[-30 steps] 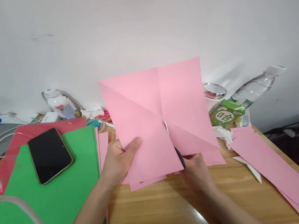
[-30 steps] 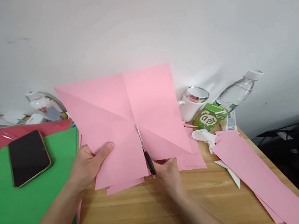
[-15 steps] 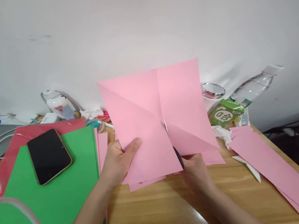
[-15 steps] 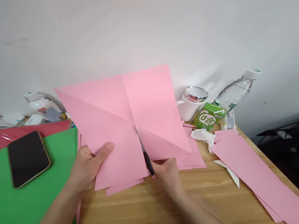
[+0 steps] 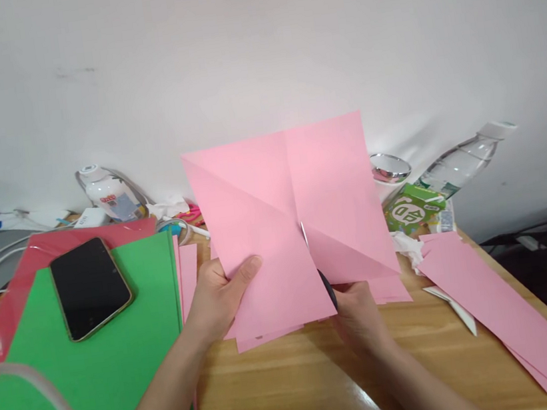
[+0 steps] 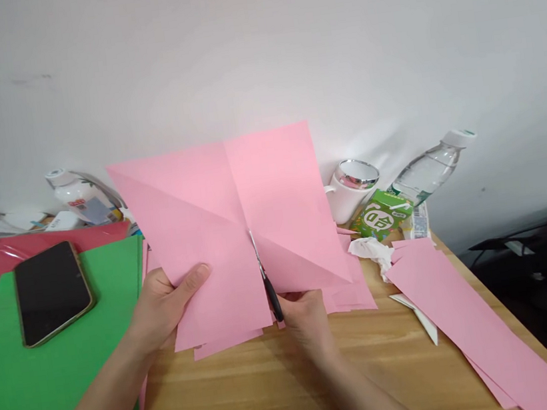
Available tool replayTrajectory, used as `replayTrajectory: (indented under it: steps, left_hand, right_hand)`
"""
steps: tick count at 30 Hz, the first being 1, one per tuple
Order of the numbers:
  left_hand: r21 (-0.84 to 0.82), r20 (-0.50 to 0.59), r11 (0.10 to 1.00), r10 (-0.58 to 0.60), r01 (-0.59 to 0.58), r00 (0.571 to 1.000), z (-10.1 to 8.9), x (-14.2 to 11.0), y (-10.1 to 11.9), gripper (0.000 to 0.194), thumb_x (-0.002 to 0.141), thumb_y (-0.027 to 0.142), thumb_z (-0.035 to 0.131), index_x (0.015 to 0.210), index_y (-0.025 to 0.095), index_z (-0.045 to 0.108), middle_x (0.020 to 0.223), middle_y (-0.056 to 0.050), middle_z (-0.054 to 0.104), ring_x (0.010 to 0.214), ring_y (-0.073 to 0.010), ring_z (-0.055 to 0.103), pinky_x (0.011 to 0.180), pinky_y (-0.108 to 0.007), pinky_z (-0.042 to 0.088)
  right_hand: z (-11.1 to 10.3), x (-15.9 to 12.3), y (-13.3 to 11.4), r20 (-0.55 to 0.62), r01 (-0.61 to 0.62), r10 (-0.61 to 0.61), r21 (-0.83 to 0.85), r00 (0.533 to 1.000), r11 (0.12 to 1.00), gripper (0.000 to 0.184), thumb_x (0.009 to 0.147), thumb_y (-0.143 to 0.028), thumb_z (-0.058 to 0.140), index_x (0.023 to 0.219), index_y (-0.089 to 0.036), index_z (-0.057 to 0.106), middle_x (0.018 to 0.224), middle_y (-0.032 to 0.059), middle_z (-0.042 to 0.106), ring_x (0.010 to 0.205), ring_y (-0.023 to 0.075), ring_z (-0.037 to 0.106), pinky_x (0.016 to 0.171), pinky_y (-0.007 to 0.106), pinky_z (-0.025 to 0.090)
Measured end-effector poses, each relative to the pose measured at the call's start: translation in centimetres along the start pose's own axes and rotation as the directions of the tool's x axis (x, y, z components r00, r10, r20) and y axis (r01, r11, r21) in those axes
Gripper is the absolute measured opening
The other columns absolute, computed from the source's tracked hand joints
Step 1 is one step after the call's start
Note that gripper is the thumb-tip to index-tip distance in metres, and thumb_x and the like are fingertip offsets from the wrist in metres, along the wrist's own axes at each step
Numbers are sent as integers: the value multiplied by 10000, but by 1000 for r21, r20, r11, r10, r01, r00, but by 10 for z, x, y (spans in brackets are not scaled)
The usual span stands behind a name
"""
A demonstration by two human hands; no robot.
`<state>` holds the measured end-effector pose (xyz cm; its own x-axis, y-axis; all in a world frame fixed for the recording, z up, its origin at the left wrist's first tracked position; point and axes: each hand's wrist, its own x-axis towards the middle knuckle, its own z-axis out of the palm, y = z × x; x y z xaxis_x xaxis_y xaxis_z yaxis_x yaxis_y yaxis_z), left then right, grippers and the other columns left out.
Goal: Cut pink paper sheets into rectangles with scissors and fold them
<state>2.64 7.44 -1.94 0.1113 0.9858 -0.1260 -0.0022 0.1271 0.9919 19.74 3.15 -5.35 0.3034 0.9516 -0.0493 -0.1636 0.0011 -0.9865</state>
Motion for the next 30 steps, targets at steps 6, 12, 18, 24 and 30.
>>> replayTrajectory:
  steps: [6,12,18,24,30]
  left_hand:
    - [-27,11,999,-23,23,1000,0,0,0,279,660,422,696,639,145,673,634,-30,656,546,-130,552,467,-220,430]
    - [0,4,1000,-19,19,1000,0,1,0,281,663,426,692,647,146,682,655,-40,666,556,-138,562,474,-234,450]
    - [-26,-5,1000,-1,0,1000,-1,0,0,260,654,416,697,644,157,685,653,-49,684,554,-163,586,451,-246,458]
    - [-57,25,998,-31,32,999,0,0,-1,266,660,413,699,682,148,691,664,-44,688,568,-156,596,486,-242,462]
    - [-213,41,975,-52,59,998,-3,-1,8,231,658,372,718,721,153,683,676,-41,698,523,-139,602,485,-231,475]
  right_hand:
    - [-2,-1,1,18,-58,57,42,998,997,278,656,-314,698,875,-143,702,586,27,670,483,166,556,403,246,405]
    - [1,-1,-3,40,-29,26,89,999,996,365,664,-276,706,1004,-147,671,642,20,688,555,178,586,489,262,459]
    - [2,-1,-7,21,-24,23,46,1000,999,461,657,-312,718,1078,-136,650,711,71,719,672,230,646,546,286,498]
    - [1,0,-4,8,-28,27,80,1000,996,351,643,-267,725,967,-132,700,890,94,725,791,233,656,635,286,514]
    - [-2,3,-4,220,-104,88,60,972,993,301,567,-174,740,865,-153,699,544,-26,601,463,111,504,400,203,390]
